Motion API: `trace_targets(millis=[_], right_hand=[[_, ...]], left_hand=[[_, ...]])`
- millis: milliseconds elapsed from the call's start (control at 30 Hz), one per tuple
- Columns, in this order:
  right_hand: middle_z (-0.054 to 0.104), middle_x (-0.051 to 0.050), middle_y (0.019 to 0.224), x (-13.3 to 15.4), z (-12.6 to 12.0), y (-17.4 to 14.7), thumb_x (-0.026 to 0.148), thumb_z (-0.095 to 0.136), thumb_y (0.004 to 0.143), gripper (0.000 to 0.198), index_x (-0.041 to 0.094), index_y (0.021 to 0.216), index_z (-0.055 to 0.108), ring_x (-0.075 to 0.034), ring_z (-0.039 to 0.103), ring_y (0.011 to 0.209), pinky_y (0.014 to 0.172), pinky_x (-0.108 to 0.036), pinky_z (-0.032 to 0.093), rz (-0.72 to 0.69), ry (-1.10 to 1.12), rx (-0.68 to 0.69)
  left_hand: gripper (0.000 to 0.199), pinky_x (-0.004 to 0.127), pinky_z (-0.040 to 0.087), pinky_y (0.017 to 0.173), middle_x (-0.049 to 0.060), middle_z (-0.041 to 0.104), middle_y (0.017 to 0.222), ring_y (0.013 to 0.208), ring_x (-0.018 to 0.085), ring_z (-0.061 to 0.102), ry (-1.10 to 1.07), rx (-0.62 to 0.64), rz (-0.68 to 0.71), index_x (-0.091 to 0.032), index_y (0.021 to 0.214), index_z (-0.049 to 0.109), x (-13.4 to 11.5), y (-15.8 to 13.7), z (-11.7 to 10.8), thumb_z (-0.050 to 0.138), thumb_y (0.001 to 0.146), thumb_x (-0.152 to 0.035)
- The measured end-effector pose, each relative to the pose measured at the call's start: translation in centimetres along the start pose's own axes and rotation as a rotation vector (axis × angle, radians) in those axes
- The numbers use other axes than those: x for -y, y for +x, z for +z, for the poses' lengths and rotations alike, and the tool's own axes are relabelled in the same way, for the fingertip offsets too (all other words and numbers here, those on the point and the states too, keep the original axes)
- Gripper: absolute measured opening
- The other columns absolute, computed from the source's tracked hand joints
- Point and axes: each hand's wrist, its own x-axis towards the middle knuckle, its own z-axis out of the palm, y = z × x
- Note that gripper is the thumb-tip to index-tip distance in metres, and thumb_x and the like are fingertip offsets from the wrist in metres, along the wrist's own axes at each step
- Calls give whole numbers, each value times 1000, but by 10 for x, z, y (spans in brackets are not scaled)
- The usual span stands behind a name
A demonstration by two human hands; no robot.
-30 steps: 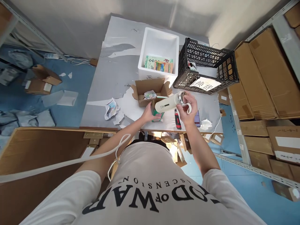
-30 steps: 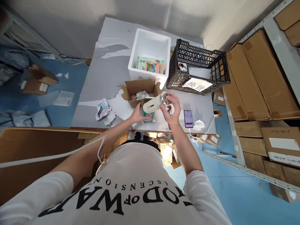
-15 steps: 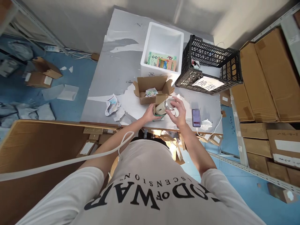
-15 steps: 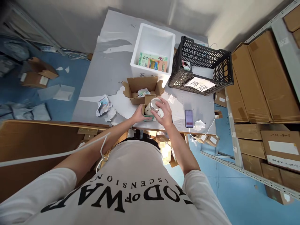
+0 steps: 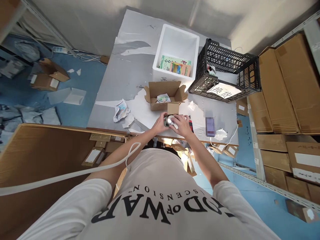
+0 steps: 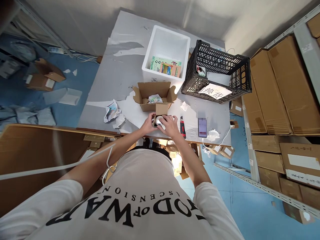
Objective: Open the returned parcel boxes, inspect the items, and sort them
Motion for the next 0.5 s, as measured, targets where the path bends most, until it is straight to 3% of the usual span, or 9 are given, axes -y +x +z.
trace_targets(millis=[167, 300, 400, 500], right_hand=[[51, -17, 135, -10, -8, -3, 60, 50, 88, 55, 23, 127, 59, -34, 44, 123, 101, -54, 27, -75, 15, 103], [36, -16, 147, -19, -14, -9, 67, 56, 81, 63, 27, 129, 58, -39, 35, 131, 103, -57, 30, -87, 68, 115], [29, -15, 149, -21, -9, -18, 65, 60, 79, 63, 26, 128, 59, -38, 32, 134, 106, -57, 33, -15, 180, -17], [36, -20, 141, -18, 3, -26, 59, 51, 87, 63, 21, 137, 48, -31, 44, 126, 101, -51, 43, 237, 363, -299]], left_hand=[[83, 46, 49, 97, 16, 51, 128, 116, 28, 58, -15, -49, 24, -21, 122, 32, 15, -3, 8, 83, 60, -43], [62, 46, 47, 99, 16, 48, 132, 121, 29, 54, 103, 24, 93, -22, 115, 42, 17, -6, 5, 78, 70, -45], [53, 43, 46, 100, 16, 46, 133, 125, 28, 50, 161, 50, 125, -22, 113, 47, 14, -6, 1, 75, 74, -45], [54, 43, 46, 99, 16, 47, 130, 125, 28, 50, 167, 44, 138, -21, 113, 48, 13, -6, -1, 75, 74, -46]])
